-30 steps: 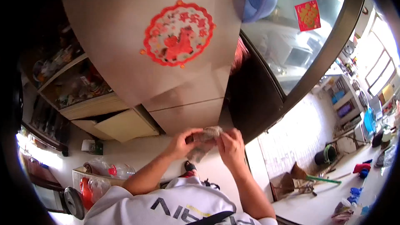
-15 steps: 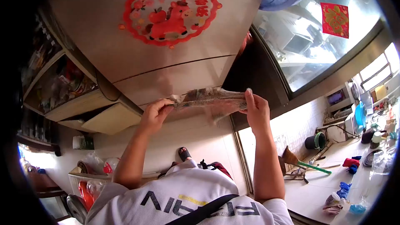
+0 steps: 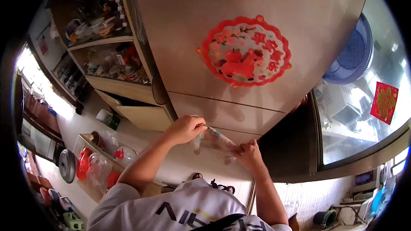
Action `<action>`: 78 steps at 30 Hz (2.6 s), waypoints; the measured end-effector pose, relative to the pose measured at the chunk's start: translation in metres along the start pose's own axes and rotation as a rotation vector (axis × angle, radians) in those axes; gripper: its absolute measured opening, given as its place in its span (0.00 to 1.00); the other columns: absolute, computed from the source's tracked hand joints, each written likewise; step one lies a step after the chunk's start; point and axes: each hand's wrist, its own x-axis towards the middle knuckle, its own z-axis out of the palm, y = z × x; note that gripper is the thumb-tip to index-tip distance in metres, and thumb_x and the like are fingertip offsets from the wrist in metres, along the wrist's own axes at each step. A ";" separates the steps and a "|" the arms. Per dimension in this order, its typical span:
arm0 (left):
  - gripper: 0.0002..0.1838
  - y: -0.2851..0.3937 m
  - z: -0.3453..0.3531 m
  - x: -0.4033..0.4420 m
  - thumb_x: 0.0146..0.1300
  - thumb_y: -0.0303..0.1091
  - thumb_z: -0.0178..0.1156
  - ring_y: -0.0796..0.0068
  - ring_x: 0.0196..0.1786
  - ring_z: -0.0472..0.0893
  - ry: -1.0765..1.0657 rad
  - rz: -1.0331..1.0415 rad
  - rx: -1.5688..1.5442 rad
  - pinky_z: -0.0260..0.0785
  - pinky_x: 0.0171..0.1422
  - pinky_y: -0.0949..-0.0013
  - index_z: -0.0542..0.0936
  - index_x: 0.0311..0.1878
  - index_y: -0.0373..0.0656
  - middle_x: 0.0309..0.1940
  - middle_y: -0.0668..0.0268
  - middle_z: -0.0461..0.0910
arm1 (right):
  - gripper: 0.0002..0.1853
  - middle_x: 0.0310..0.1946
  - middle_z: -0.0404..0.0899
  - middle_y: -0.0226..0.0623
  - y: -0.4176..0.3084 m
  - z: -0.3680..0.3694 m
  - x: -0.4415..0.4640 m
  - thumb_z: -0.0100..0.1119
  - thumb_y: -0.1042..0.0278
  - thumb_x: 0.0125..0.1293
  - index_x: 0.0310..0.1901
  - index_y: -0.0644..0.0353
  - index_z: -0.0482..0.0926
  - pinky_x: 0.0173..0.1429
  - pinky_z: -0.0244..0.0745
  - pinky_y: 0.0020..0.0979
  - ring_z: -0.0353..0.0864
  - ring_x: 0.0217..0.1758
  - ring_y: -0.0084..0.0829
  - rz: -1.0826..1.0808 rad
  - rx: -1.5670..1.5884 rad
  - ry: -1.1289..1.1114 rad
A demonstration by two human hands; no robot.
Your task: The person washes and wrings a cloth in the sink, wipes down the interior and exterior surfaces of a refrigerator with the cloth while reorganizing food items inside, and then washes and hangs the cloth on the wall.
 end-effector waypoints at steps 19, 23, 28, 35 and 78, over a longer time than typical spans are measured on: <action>0.19 0.057 -0.130 0.019 0.65 0.44 0.67 0.81 0.32 0.77 0.580 -0.027 -0.628 0.69 0.36 0.73 0.82 0.43 0.34 0.30 0.64 0.80 | 0.14 0.68 0.65 0.45 -0.098 -0.034 0.064 0.62 0.69 0.66 0.51 0.64 0.80 0.56 0.74 0.32 0.73 0.63 0.32 -0.219 0.767 -0.006; 0.23 0.077 -0.165 0.063 0.65 0.43 0.64 0.60 0.51 0.81 0.621 0.446 0.090 0.73 0.55 0.64 0.79 0.58 0.37 0.46 0.56 0.82 | 0.13 0.62 0.71 0.41 -0.065 -0.006 0.052 0.65 0.72 0.64 0.50 0.60 0.82 0.50 0.76 0.28 0.79 0.55 0.29 -0.136 0.794 -0.037; 0.32 0.024 -0.143 0.159 0.63 0.50 0.62 0.52 0.73 0.63 0.792 0.574 0.771 0.54 0.75 0.47 0.72 0.71 0.59 0.71 0.57 0.66 | 0.11 0.55 0.75 0.38 -0.063 0.045 0.033 0.66 0.71 0.65 0.48 0.60 0.81 0.44 0.79 0.28 0.84 0.46 0.27 -0.013 0.679 -0.101; 0.29 -0.092 -0.011 0.100 0.59 0.47 0.64 0.51 0.62 0.71 0.694 0.302 0.694 0.60 0.67 0.45 0.75 0.65 0.55 0.60 0.53 0.70 | 0.10 0.44 0.82 0.35 -0.036 0.091 0.004 0.64 0.66 0.69 0.47 0.62 0.82 0.43 0.79 0.27 0.84 0.42 0.25 0.168 0.682 -0.173; 0.43 0.078 -0.195 0.210 0.60 0.56 0.60 0.37 0.79 0.49 0.855 0.650 0.882 0.42 0.71 0.21 0.58 0.78 0.60 0.78 0.47 0.49 | 0.16 0.40 0.87 0.40 -0.006 0.171 0.028 0.60 0.55 0.71 0.48 0.60 0.83 0.51 0.81 0.34 0.88 0.44 0.33 0.178 0.552 -0.475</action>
